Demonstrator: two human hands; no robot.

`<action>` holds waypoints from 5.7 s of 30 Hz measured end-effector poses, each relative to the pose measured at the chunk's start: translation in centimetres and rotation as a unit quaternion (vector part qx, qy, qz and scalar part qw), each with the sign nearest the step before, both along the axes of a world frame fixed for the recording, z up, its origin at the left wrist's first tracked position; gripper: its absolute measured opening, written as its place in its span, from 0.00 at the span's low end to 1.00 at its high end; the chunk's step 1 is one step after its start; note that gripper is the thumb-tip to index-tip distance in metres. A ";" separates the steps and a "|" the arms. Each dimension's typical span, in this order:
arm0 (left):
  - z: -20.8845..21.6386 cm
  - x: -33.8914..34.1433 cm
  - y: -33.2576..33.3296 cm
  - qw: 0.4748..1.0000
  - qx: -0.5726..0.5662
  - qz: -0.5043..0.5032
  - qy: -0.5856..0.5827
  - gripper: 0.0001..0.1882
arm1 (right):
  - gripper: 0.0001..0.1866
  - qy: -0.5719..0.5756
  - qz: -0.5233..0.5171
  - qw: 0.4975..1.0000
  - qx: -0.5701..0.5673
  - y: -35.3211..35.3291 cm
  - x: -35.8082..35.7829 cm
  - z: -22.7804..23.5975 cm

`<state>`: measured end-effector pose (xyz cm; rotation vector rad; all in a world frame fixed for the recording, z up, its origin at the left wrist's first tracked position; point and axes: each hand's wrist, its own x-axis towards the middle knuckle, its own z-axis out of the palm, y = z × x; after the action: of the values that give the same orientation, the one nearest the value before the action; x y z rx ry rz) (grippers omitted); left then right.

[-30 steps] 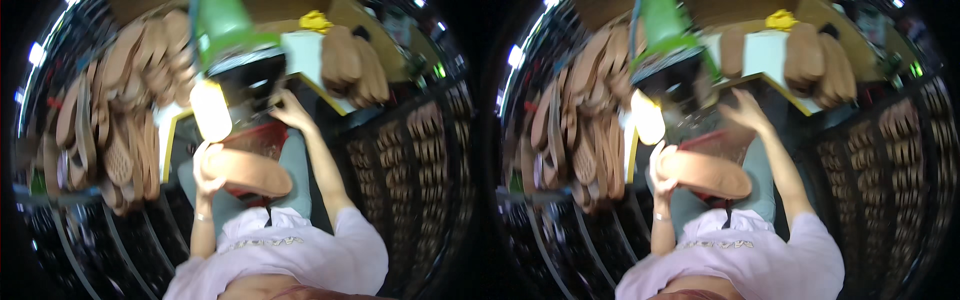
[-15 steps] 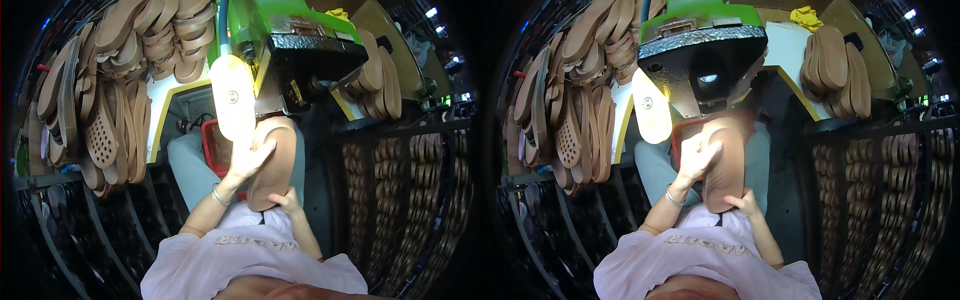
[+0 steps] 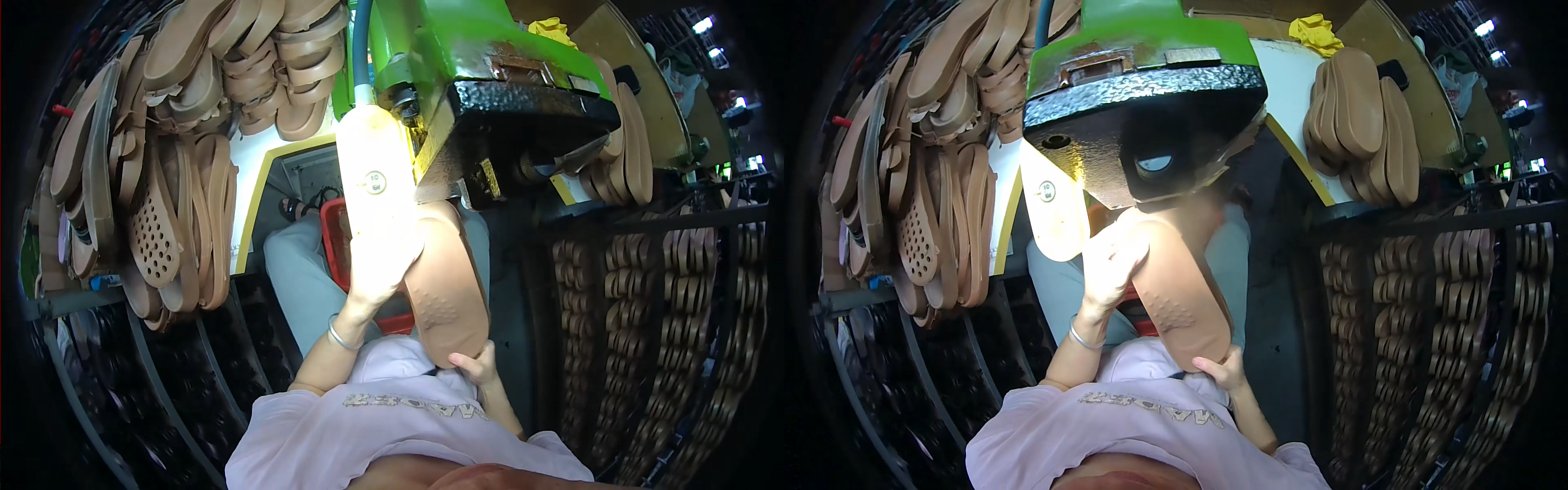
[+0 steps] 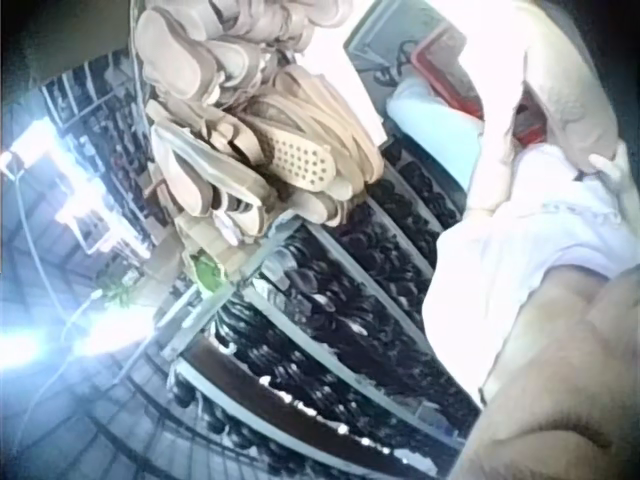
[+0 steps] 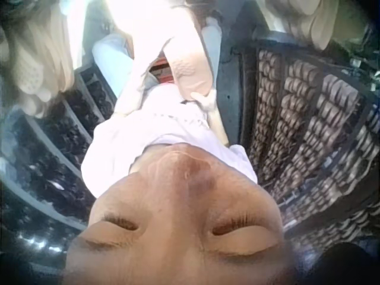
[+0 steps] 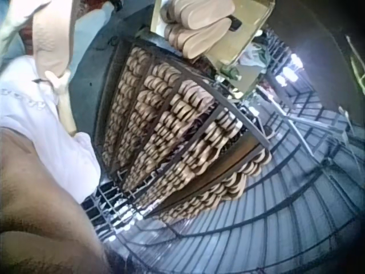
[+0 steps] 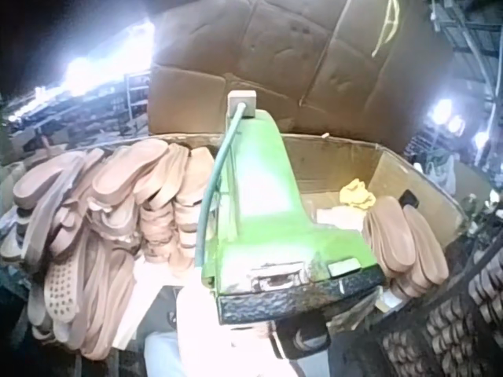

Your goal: The person repeatedly picks up brown plastic sandals and presses their edges against a rotating grinding wheel on a green machine to smooth them. After each pass, the person places the sandal on a nearby stack of finished items. The process is repeated for multiple sandals throughout the clip.

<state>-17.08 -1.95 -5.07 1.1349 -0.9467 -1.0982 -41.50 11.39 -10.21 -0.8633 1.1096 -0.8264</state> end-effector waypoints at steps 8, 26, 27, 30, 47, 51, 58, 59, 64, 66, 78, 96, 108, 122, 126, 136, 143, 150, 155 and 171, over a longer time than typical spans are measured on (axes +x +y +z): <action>-1.1 0.1 0.5 0.999 -0.028 0.006 0.037 0.11 | 0.20 0.065 -0.155 0.974 -0.151 -2.2 -3.6 2.0; 3.7 3.1 1.3 0.999 -0.017 0.026 0.032 0.18 | 0.15 -0.075 -0.216 0.954 -0.195 -18.9 -2.4 5.9; 3.6 3.7 1.5 0.999 -0.027 0.039 0.020 0.19 | 0.15 -0.080 -0.209 0.956 -0.192 -18.9 -2.0 5.8; 2.7 6.2 2.8 0.997 0.042 0.025 0.053 0.19 | 0.16 -0.084 -0.197 0.962 -0.171 -18.5 0.2 6.1; -1.5 10.7 11.2 0.961 0.124 0.141 0.203 0.21 | 0.17 -0.091 -0.052 0.983 -0.151 -17.9 8.5 7.6; -4.5 12.1 13.7 0.967 0.189 -0.034 0.168 0.24 | 0.20 -0.084 -0.034 0.982 -0.168 -18.8 10.4 9.1; 1.0 5.5 1.7 0.988 0.034 -0.141 0.051 0.23 | 0.20 -0.081 -0.032 0.976 -0.198 -19.1 12.6 9.9; 1.0 4.7 0.3 0.990 0.018 -0.132 0.051 0.21 | 0.20 -0.032 -0.047 0.974 -0.219 -18.7 12.6 9.4; 1.0 2.0 -2.6 0.990 0.010 -0.139 -0.029 0.16 | 0.24 0.001 -0.113 0.975 -0.190 -12.6 10.5 6.2; 1.3 0.9 -2.3 0.995 -0.009 -0.093 -0.031 0.15 | 0.26 0.017 -0.001 0.999 -0.039 -8.1 8.2 2.8; -0.1 2.4 1.6 0.997 0.031 -0.035 0.061 0.17 | 0.17 -0.004 -0.029 0.999 0.019 -1.8 -0.7 0.8; 2.7 6.6 1.3 0.995 -0.077 0.030 -0.050 0.21 | 0.18 0.097 -0.176 0.952 -0.232 -18.9 0.5 7.1; -8.4 12.5 15.6 0.949 0.254 -0.040 0.182 0.23 | 0.22 0.095 0.167 0.981 0.007 -13.6 2.4 -2.8; -20.9 17.4 17.9 0.873 0.312 0.092 0.363 0.30 | 0.22 0.224 -0.145 0.948 0.170 -13.8 -2.4 -8.4; -21.7 18.5 18.5 0.879 0.278 0.080 0.380 0.26 | 0.22 0.214 -0.175 0.944 0.179 -13.4 -1.7 -9.4; -23.1 19.0 20.2 0.866 0.278 0.101 0.403 0.18 | 0.20 0.231 -0.184 0.940 0.170 -14.0 0.1 -9.1; -22.3 19.3 20.1 0.865 0.283 0.094 0.404 0.17 | 0.21 0.260 -0.187 0.925 0.205 -14.0 2.2 -6.2; -21.4 18.9 20.2 0.878 0.299 0.107 0.359 0.22 | 0.23 0.043 0.003 0.999 -0.026 -14.0 -3.2 -12.1; -18.6 18.9 17.9 0.870 0.383 0.097 0.295 0.21 | 0.23 0.205 -0.140 0.944 0.219 -14.4 -0.8 -9.4; 10.1 12.9 7.9 0.649 -0.435 -0.405 0.475 0.39 | 0.21 0.193 -0.161 0.963 0.092 -13.2 -4.7 -13.5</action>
<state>-4.21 5.91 5.00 -0.7754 -0.8845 -1.4057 -46.22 -1.86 -23.67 -0.7118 1.6768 -0.8225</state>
